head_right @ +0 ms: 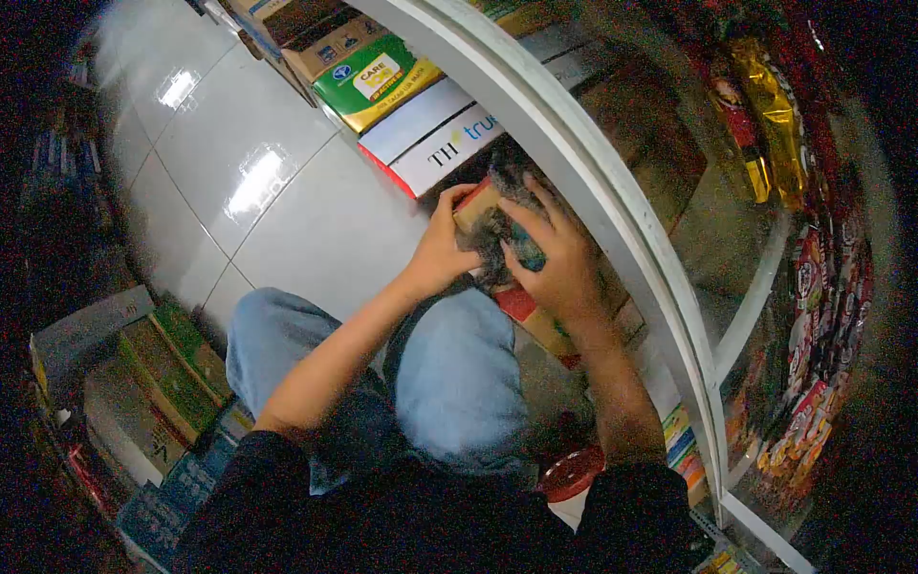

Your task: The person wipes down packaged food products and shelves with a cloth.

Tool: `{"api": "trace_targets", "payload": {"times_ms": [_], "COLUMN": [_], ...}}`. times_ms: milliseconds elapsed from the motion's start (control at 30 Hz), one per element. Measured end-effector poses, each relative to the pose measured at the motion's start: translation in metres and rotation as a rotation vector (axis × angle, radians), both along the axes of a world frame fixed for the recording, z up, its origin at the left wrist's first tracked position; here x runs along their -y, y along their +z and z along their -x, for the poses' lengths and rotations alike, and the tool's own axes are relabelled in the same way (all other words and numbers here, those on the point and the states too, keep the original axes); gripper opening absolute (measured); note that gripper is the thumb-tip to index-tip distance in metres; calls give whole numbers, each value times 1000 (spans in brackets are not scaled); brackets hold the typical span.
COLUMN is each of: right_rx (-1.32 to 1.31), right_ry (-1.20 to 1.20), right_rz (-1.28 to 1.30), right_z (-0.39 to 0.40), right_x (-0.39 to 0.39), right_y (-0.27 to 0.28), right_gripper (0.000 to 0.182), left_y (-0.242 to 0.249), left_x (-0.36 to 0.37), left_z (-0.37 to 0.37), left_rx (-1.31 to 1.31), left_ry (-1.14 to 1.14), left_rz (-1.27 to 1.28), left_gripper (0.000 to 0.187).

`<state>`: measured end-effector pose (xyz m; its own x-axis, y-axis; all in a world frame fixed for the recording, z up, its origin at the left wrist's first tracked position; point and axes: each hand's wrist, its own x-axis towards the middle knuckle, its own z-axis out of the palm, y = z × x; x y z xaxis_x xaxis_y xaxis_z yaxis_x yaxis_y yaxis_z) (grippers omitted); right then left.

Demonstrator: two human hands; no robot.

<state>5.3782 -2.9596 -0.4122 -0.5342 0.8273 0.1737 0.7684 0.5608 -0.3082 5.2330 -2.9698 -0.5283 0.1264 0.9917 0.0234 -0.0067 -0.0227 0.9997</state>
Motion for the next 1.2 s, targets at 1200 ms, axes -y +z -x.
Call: {"api": "trace_targets", "payload": {"times_ms": [1200], "right_rx": [-517], "right_ry": [-689], "right_rz": [406], "right_z": [-21], "right_x": [-30], "right_y": [-43], "right_gripper": [31], "left_y": [16], "left_x": [1], "left_z": [6], "left_rx": [-20], "left_ry": [-34], "left_rz": [51], "left_gripper": [86]}}
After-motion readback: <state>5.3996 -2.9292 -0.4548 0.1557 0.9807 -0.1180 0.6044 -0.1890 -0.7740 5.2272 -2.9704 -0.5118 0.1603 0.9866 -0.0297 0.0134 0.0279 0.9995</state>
